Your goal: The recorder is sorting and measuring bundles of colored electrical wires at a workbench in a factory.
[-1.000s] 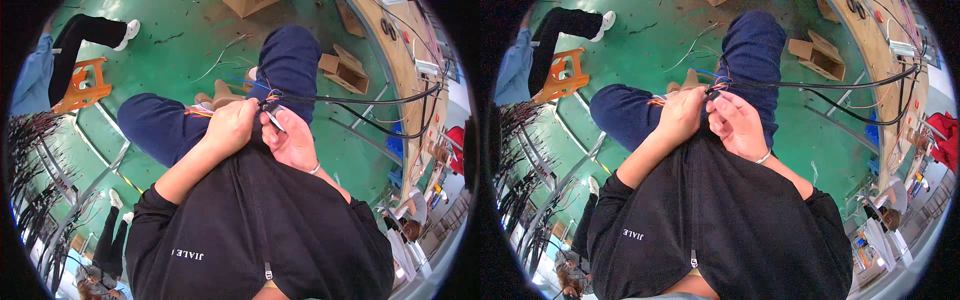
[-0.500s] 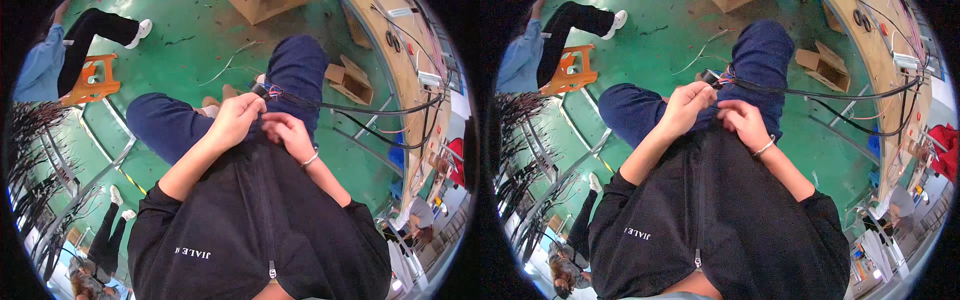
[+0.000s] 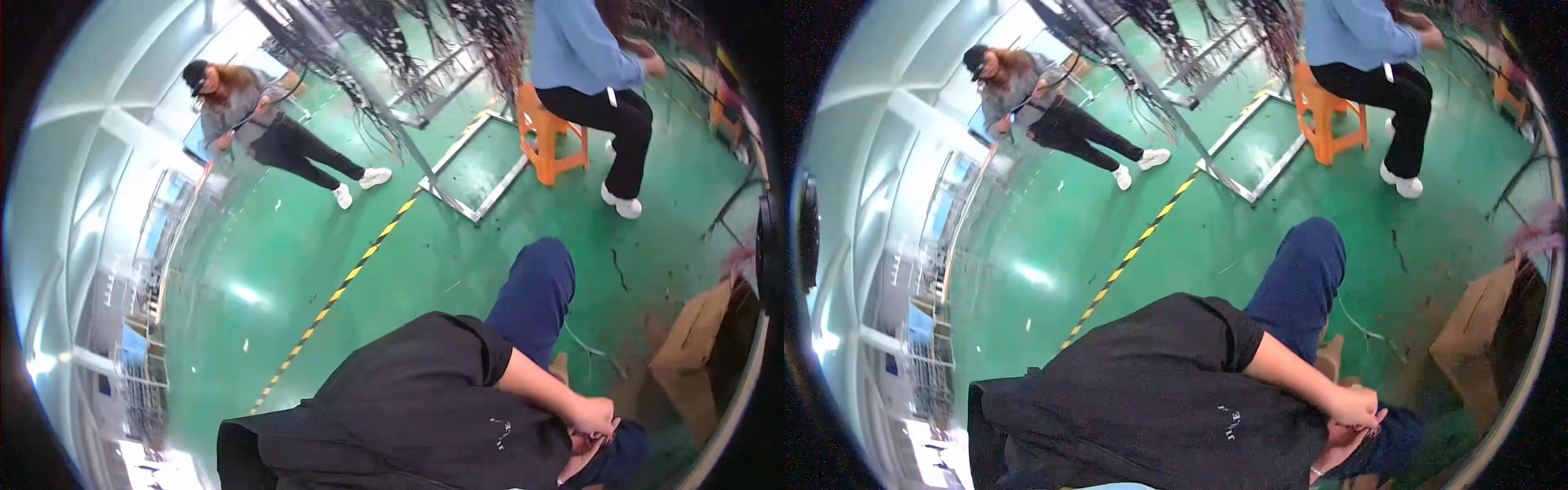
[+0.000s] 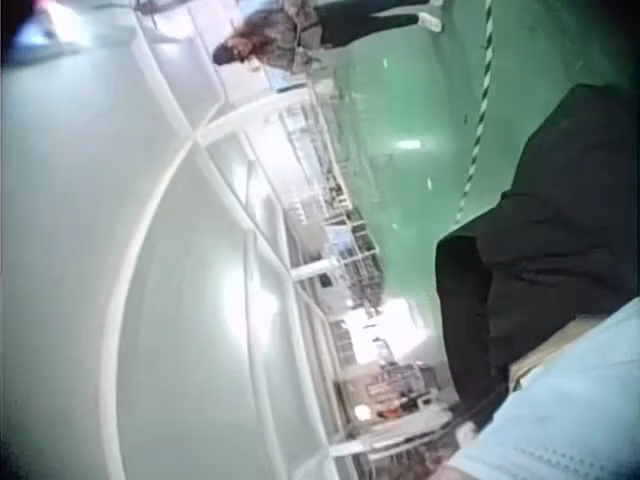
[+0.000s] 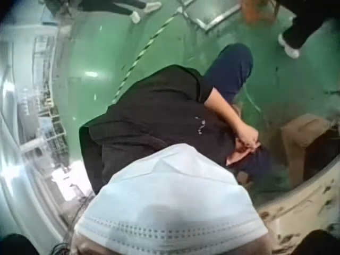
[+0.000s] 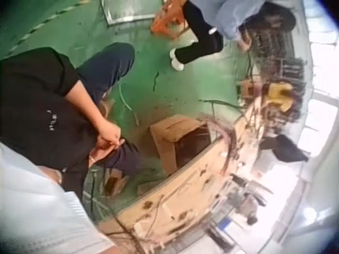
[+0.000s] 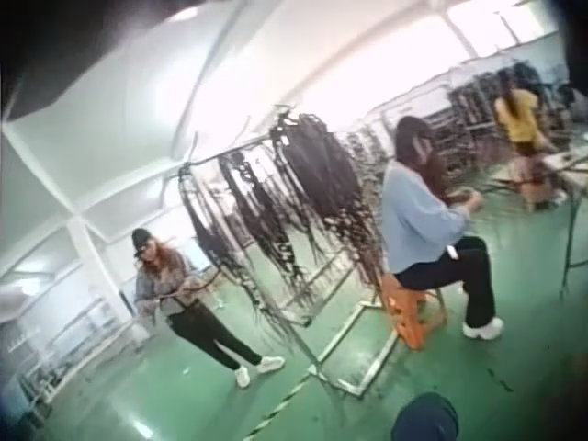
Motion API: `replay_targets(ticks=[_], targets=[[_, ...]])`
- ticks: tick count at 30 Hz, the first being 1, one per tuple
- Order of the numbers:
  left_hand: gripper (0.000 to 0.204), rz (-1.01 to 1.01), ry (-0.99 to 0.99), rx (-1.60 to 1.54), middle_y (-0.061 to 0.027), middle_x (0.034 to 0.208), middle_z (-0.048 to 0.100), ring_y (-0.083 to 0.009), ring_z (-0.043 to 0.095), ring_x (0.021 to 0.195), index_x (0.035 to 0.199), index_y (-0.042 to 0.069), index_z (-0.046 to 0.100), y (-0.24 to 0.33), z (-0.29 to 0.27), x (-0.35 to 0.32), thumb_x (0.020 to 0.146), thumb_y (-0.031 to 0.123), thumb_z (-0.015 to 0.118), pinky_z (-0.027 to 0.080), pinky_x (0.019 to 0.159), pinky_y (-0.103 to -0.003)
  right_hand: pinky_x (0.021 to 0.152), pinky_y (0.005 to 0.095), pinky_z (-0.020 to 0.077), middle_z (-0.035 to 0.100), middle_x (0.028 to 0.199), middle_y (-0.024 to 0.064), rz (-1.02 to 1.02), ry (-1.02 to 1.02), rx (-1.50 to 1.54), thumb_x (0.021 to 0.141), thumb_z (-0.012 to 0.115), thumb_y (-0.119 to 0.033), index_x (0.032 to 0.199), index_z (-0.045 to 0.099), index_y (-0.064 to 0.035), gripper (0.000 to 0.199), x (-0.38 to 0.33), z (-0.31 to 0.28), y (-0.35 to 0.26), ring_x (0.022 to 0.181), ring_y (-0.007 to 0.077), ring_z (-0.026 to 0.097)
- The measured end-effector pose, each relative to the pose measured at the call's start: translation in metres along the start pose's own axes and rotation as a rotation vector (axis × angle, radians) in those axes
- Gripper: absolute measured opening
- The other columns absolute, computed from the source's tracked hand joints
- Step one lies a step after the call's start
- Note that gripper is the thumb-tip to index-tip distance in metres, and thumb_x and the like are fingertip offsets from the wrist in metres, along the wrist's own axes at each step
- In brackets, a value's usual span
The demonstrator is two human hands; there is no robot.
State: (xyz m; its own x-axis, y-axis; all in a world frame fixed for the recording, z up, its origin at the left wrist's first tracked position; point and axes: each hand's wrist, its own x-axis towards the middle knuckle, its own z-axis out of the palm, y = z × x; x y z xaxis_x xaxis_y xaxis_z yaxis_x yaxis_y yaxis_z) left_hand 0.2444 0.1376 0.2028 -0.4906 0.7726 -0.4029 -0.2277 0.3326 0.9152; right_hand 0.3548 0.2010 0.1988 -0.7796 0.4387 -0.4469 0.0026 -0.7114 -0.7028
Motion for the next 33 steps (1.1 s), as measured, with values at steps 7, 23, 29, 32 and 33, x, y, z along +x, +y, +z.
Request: replay_targets(ticks=[7,23,29,32,33], targets=[[0.028,0.302,0.132,0.748,-0.0203,0.068,0.066,-0.0384,0.067,0.068,0.069,0.003,0.071,0.019,-0.016,-0.018,0.077,0.028,0.061,0.054,0.065,-0.048,0.063,0.0332,0.0463,0.066,0.092,0.002,0.251,0.007,-0.21,0.088,0.051,-0.049,0.098,0.065,-0.0181,0.036,0.012,-0.007,-0.015,0.078,0.0217,0.061],[0.021,0.668,0.132,1.025,-0.0108,0.066,0.067,-0.03,0.068,0.065,0.073,0.008,0.066,0.004,-0.025,-0.019,0.073,0.028,0.062,0.051,0.057,-0.044,0.093,0.0386,0.0456,0.057,0.124,0.0124,0.163,-0.188,-0.141,0.094,0.049,-0.027,0.125,0.057,-0.0048,0.039,0.072,-0.136,0.027,0.111,0.0243,0.055],[0.024,0.604,-0.082,0.947,-0.0133,0.064,0.065,-0.0337,0.065,0.062,0.071,0.007,0.065,0.029,-0.029,-0.035,0.078,0.03,0.06,0.049,0.055,-0.045,0.103,0.0384,0.0388,0.049,0.134,0.019,-0.262,-0.39,-1.148,0.098,0.046,-0.014,0.131,0.05,0.0022,0.038,0.041,-0.144,-0.004,0.122,0.0281,0.046],[0.025,0.63,-0.157,0.768,-0.0172,0.066,0.065,-0.0346,0.066,0.063,0.075,0.009,0.068,0.022,-0.031,-0.022,0.08,0.032,0.061,0.05,0.056,-0.046,0.105,0.0362,0.0393,0.053,0.135,0.0124,-0.225,-0.225,-0.824,0.096,0.052,-0.015,0.133,0.052,0.0004,0.04,-0.022,-0.058,-0.018,0.122,0.0232,0.051],[0.023,0.555,-0.222,0.695,-0.0163,0.068,0.066,-0.034,0.067,0.065,0.075,0.01,0.068,0.036,-0.035,-0.027,0.079,0.032,0.063,0.05,0.055,-0.047,0.105,0.0355,0.0398,0.055,0.131,0.0146,-0.106,-0.104,-0.818,0.093,0.055,-0.014,0.13,0.054,0.0019,0.04,-0.034,-0.015,-0.034,0.121,0.0248,0.052]])
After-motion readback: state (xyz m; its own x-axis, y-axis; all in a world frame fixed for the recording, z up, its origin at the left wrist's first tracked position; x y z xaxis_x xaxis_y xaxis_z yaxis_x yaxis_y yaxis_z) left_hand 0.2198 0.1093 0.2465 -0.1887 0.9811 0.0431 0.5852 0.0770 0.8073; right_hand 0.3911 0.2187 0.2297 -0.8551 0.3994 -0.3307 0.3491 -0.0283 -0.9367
